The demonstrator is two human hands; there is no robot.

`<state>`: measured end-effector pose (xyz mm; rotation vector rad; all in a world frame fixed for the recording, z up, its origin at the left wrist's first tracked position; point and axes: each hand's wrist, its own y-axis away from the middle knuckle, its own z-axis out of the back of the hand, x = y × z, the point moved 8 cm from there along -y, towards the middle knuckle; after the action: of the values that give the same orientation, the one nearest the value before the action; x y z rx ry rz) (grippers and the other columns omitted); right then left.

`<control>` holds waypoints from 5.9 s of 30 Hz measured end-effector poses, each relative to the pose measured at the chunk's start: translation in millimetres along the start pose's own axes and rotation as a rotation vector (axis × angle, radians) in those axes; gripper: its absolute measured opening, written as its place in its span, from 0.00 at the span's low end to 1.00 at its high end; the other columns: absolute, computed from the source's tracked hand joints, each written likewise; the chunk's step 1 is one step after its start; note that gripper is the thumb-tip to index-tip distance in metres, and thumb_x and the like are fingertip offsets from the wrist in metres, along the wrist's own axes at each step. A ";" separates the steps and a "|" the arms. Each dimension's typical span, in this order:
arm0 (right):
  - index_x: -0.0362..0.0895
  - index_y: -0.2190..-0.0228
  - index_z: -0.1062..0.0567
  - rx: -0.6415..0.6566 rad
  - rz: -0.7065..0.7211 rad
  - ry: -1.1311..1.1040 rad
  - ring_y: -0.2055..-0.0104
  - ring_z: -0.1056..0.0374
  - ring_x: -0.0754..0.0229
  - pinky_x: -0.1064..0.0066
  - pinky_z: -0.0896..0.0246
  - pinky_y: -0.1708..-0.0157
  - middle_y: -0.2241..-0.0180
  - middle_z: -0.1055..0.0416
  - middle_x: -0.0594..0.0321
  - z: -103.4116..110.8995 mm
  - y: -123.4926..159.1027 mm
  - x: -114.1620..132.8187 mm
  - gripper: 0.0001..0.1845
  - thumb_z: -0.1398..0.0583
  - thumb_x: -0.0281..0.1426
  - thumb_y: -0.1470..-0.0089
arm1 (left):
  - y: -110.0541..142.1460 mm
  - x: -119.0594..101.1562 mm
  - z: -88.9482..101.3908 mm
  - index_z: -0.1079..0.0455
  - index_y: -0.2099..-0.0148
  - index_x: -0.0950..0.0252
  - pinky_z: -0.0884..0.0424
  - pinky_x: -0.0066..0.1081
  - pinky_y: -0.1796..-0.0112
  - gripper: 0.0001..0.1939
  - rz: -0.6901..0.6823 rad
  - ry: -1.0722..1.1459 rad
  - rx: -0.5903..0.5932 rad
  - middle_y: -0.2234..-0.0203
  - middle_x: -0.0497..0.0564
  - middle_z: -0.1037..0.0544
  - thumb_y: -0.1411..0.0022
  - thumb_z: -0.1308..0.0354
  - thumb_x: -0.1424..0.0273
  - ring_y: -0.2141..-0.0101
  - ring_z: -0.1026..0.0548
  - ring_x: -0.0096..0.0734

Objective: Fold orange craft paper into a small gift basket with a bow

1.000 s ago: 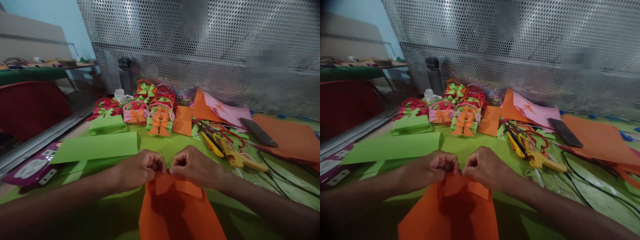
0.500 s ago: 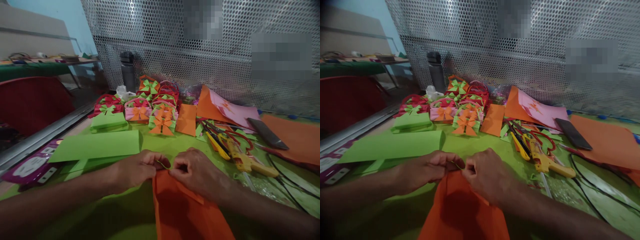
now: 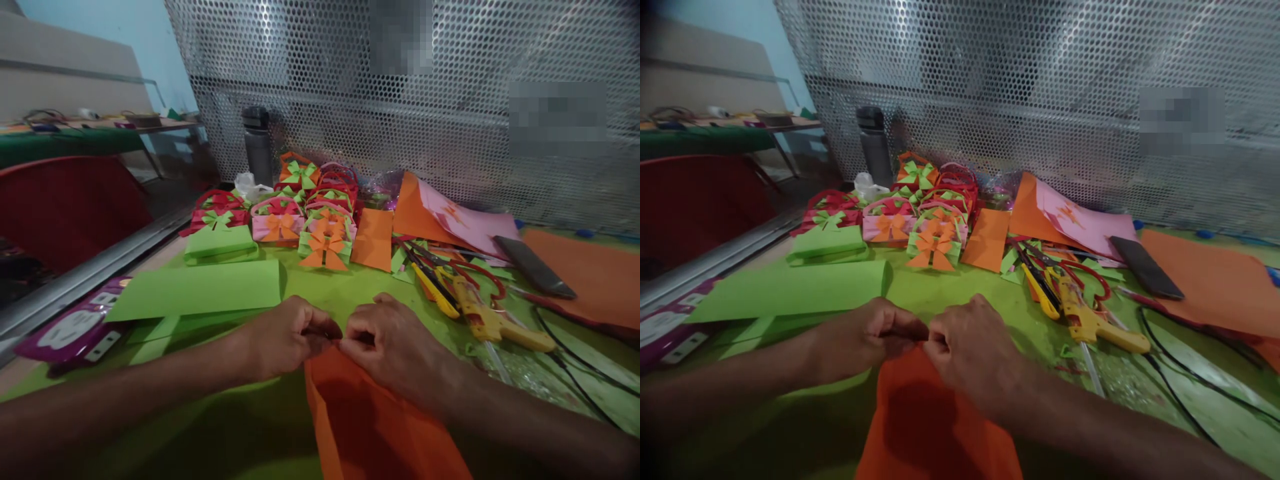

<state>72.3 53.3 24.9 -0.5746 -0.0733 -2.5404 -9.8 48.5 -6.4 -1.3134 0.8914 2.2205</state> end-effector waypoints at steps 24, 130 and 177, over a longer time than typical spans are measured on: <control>0.41 0.87 0.48 0.072 0.079 -0.004 0.82 0.58 0.71 0.70 0.61 0.75 0.87 0.51 0.73 4.6 5.2 5.5 0.15 0.47 0.24 0.56 | 1.0 0.1 13.4 0.32 0.75 0.69 0.47 0.22 0.80 0.07 0.066 -0.144 -0.071 0.84 0.43 0.36 0.53 0.47 0.69 0.81 0.43 0.21; 0.41 0.86 0.42 0.163 -0.031 0.060 0.80 0.51 0.70 0.61 0.57 0.54 0.84 0.44 0.72 13.8 8.0 3.0 0.11 0.48 0.22 0.58 | 8.0 -6.0 22.8 0.30 0.63 0.69 0.36 0.25 0.72 0.13 0.039 0.065 -0.171 0.72 0.49 0.25 0.49 0.45 0.66 0.72 0.30 0.28; 0.45 0.71 0.23 -0.148 0.016 0.070 0.69 0.33 0.61 0.73 0.46 0.68 0.74 0.26 0.62 40.1 6.9 -4.7 0.18 0.49 0.18 0.56 | 13.7 -19.0 33.5 0.29 0.65 0.67 0.44 0.21 0.76 0.16 -0.140 -0.408 -0.301 0.81 0.44 0.34 0.39 0.55 0.64 0.78 0.39 0.23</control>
<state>94.9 56.2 58.9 -0.5401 0.1444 -2.5623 -30.1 61.8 26.5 -0.9455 0.3172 2.4463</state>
